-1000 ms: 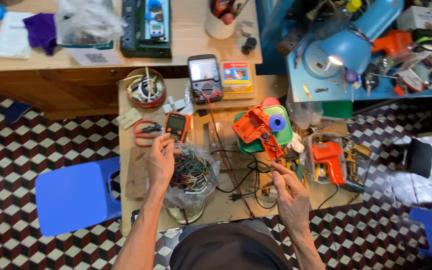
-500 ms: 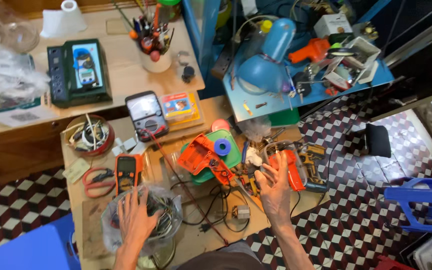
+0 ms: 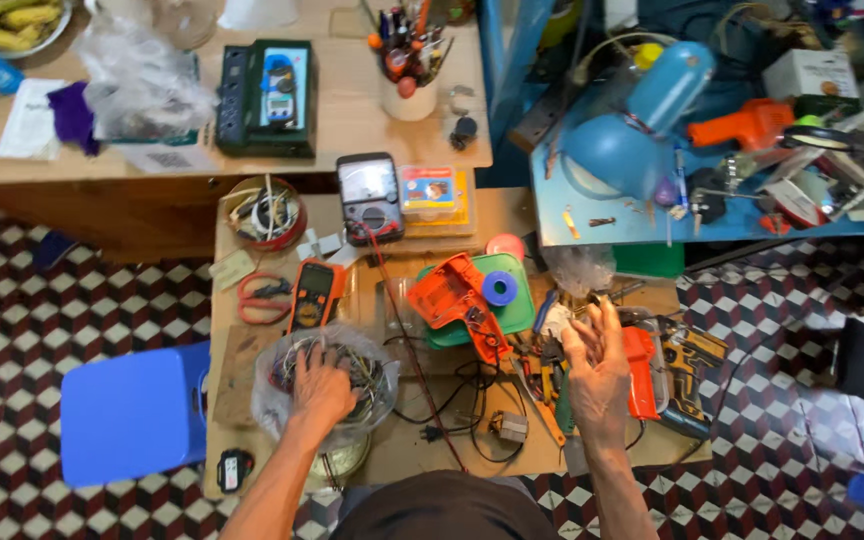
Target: The person works on an orange plastic housing, using a heat gun to apply heat to a wire, then stripping and twisting wires with pliers. They insert a small black component into the housing and continue adjusting internal wiring.
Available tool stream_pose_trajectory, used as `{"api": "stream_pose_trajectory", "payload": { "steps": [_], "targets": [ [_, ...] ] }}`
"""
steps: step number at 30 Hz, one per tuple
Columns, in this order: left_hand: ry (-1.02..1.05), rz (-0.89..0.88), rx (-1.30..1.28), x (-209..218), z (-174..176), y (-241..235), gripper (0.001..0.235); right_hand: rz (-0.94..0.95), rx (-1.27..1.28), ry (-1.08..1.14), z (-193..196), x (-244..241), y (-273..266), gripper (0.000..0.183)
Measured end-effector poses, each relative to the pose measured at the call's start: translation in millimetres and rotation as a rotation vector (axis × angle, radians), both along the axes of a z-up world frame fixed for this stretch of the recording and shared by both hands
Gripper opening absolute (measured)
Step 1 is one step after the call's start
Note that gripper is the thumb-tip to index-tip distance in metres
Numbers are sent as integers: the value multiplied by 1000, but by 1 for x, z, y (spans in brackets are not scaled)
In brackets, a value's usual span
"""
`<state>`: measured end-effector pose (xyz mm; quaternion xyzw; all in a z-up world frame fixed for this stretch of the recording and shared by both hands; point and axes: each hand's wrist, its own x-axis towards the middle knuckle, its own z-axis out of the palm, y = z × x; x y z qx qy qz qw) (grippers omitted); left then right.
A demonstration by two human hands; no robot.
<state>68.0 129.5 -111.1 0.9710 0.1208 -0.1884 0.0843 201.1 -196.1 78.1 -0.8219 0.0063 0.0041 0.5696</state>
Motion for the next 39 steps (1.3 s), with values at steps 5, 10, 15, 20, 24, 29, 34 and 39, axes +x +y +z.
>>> {"api": "stream_pose_trajectory", "payload": {
  "steps": [5, 10, 15, 20, 24, 29, 34, 39],
  "targets": [
    [-135, 40, -82, -47, -3, -23, 76, 115, 46, -116, 16, -17, 35, 61],
    [-140, -18, -131, -89, -1, -54, 76, 279, -31, -166, 29, -60, 76, 48],
    [-254, 3, -228, -98, 1, -56, 70, 672, -273, -79, -16, -90, 129, 38],
    [-435, 138, -429, -109, 7, -41, 55, 834, -675, 178, -153, -63, 200, 69],
    [-717, 591, -433, -142, 8, -27, 44, 872, -467, -131, -227, -35, 227, 75],
    [-761, 1103, -641, -144, -27, 15, 91, 895, -528, 96, -199, -71, 226, 34],
    [-362, 1358, -963, -141, -61, 11, 40, 1059, -414, -254, -139, -165, 233, 32],
    [-357, 1285, -1021, -170, -50, -2, 30, 1068, -403, -266, -112, -186, 241, 40]
  ]
}}
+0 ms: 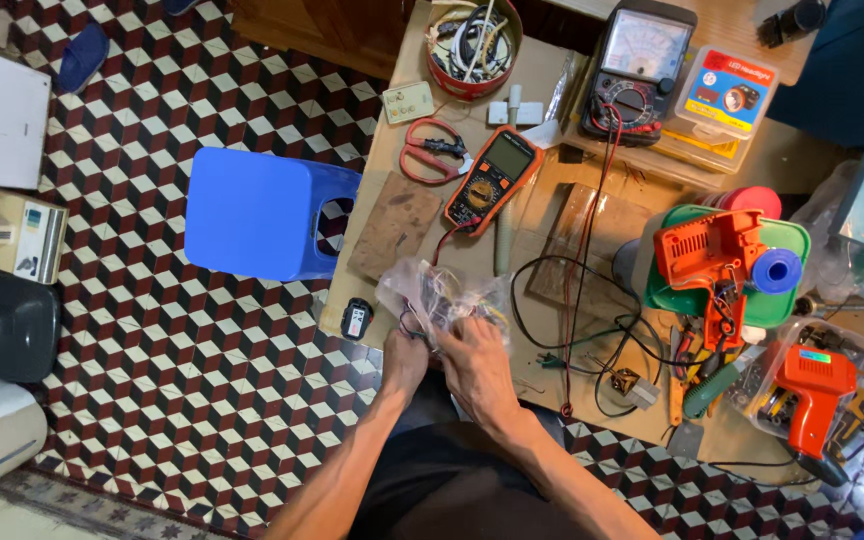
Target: The person works on an orange plastic housing, using a heat gun to apply heat to a wire, then stripping and twisting wires with pliers. They insert a small black component into the housing and continue adjusting internal wiring.
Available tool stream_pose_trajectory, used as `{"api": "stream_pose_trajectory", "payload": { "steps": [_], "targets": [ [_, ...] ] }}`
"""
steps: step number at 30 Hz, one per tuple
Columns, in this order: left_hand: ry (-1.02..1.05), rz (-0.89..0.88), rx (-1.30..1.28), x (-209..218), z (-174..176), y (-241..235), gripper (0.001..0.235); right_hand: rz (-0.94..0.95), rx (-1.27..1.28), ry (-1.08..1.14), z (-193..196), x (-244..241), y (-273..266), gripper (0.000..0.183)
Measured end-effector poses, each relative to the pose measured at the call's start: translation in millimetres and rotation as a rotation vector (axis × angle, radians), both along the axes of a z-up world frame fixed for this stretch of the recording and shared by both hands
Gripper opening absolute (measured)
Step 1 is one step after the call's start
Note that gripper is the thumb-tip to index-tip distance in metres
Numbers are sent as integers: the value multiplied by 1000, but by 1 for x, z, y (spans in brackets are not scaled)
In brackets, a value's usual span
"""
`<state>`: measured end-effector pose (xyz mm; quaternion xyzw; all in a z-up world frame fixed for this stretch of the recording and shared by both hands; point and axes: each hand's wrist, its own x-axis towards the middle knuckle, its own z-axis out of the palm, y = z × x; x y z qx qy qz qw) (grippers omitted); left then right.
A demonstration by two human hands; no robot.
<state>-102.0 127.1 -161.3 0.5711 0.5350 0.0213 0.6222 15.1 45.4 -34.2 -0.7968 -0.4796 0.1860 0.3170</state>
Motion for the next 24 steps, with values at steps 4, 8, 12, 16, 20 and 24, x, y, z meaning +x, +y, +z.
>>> {"api": "stream_pose_trajectory", "payload": {
  "steps": [4, 8, 12, 16, 20, 24],
  "targets": [
    [-20, -119, -64, 33, 30, -1, 31, -134, 114, 27, 17, 23, -5, 37],
    [-222, -289, 44, 68, 51, 19, 26, -285, 116, 113, 16, 63, -11, 28],
    [-419, -423, -235, 120, 84, 60, 23, -383, 169, 231, 37, 106, -12, 26],
    [-513, -447, -339, 140, 116, 67, 21, -351, 249, 117, 61, 109, -17, 27],
    [-304, -382, -109, 128, 113, 26, 28, -447, 183, 131, 49, 97, -34, 16],
    [-300, -333, 181, 94, 67, -11, 44, -416, 36, -37, -15, 87, -41, 28]
  ]
}}
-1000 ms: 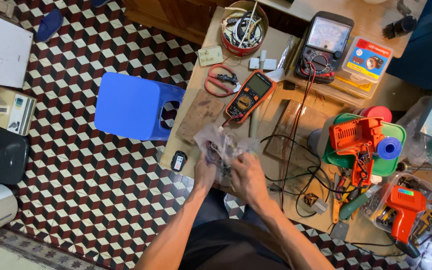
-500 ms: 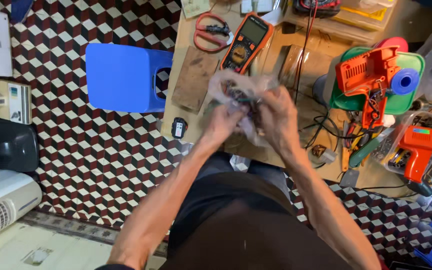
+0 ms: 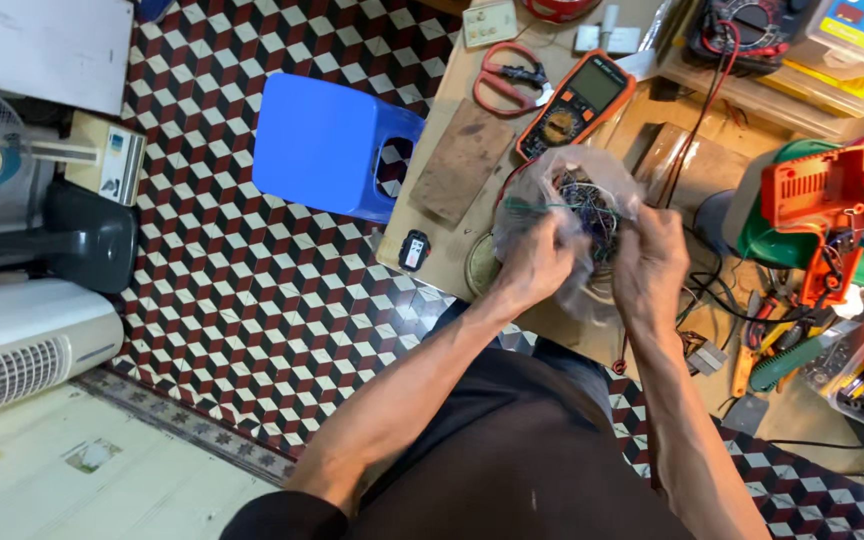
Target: The person works on an orange plastic housing, using a heat gun to apply heat to a wire, then stripping and twisting wires with pliers. They insert a small black component into the housing and continue adjusting internal wiring.
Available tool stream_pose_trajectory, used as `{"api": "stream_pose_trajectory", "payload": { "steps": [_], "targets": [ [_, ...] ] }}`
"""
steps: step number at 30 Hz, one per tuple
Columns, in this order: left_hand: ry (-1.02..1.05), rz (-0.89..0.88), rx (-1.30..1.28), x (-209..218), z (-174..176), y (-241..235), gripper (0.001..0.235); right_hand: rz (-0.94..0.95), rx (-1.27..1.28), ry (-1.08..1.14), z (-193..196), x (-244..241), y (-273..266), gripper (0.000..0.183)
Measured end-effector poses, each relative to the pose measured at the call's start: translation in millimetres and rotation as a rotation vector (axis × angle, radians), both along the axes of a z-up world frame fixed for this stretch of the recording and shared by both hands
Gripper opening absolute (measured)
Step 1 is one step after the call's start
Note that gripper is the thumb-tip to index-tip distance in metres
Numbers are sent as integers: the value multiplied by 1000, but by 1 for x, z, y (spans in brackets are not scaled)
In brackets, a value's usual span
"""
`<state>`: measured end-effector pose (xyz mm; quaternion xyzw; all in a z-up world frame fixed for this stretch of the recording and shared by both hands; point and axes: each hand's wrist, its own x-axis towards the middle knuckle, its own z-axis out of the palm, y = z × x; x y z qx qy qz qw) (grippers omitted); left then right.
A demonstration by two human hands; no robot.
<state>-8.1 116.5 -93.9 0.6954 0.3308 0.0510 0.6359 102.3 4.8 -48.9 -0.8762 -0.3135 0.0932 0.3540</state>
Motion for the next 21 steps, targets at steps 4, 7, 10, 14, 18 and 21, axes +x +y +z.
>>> {"api": "stream_pose_trajectory", "payload": {
  "steps": [4, 7, 10, 14, 18, 21],
  "targets": [
    [199, -248, 73, -64, -43, -4, 67, 156, -182, -135, -28, -7, -21, 69],
    [346, -23, -7, -118, -46, 16, 42, 120, -241, -108, -19, -21, -38, 63],
    [231, 213, 336, -146, -38, 45, 38, 138, 2, -93, -6, -43, -41, 48],
    [256, 207, 926, -147, -42, 75, 77, 53, -113, -22, 18, -70, -43, 55],
    [570, 121, 596, -132, -72, 90, 76, -18, -156, 114, 44, -71, -51, 59],
    [739, 82, 530, -133, -85, 89, 68, -95, -102, 127, 56, -66, -64, 57]
  ]
}}
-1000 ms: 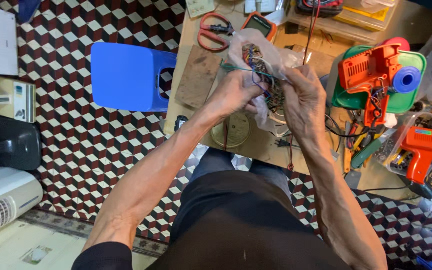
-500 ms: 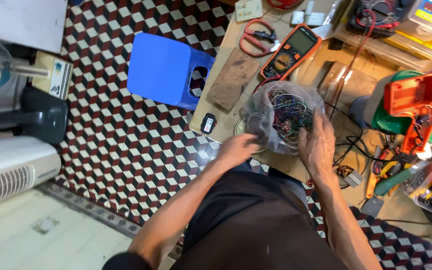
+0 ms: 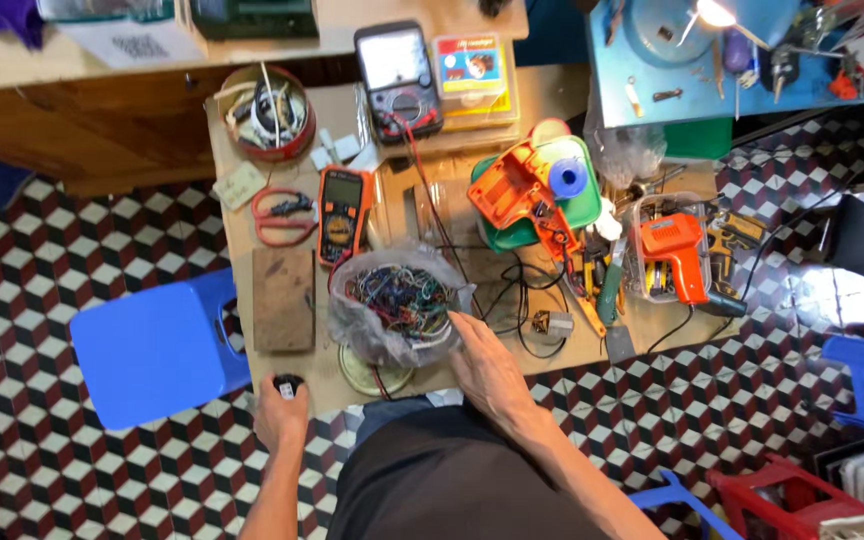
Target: The person works on an orange plastic housing, using a heat gun to apply heat to a wire, then stripping and twisting wires with pliers. They insert a small black component into the housing and continue adjusting internal wiring.
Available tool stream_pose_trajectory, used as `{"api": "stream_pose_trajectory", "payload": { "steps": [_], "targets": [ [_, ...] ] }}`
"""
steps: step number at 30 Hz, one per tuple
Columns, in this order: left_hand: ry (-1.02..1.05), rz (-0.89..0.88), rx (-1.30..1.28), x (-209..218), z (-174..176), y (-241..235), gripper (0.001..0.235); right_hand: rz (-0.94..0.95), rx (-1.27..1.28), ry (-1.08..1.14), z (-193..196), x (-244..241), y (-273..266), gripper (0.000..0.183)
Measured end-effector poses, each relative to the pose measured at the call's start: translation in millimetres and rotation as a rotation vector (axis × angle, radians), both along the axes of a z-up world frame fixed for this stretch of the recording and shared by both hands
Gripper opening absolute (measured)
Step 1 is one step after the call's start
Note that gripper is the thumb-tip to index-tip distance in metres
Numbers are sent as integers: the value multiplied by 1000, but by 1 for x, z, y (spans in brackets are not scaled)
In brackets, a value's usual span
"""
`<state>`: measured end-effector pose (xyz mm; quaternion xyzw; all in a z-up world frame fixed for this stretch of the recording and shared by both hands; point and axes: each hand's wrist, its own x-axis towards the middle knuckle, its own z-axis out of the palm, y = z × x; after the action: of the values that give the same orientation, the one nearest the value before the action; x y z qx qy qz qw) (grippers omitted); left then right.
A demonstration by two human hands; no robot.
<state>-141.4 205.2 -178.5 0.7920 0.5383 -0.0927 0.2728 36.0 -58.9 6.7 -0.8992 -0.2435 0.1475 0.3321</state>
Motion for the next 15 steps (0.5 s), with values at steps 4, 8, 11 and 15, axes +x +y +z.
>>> {"api": "stream_pose_trajectory", "payload": {
  "steps": [4, 8, 11, 15],
  "targets": [
    [-28, 143, -26, 15, 23, 2, 72, -136, 20, 101, 10, 7, -15, 47],
    [-729, 282, -277, 78, 94, 5, 69, -152, 127, 162, 21, 18, -22, 42],
    [-853, 34, -269, 174, 142, 5, 62, -138, 210, 241, 29, 28, -21, 36],
    [-1013, -333, -117, 325, 182, 0, 58, -78, 300, 232, 48, 47, -17, 33]
  ]
}}
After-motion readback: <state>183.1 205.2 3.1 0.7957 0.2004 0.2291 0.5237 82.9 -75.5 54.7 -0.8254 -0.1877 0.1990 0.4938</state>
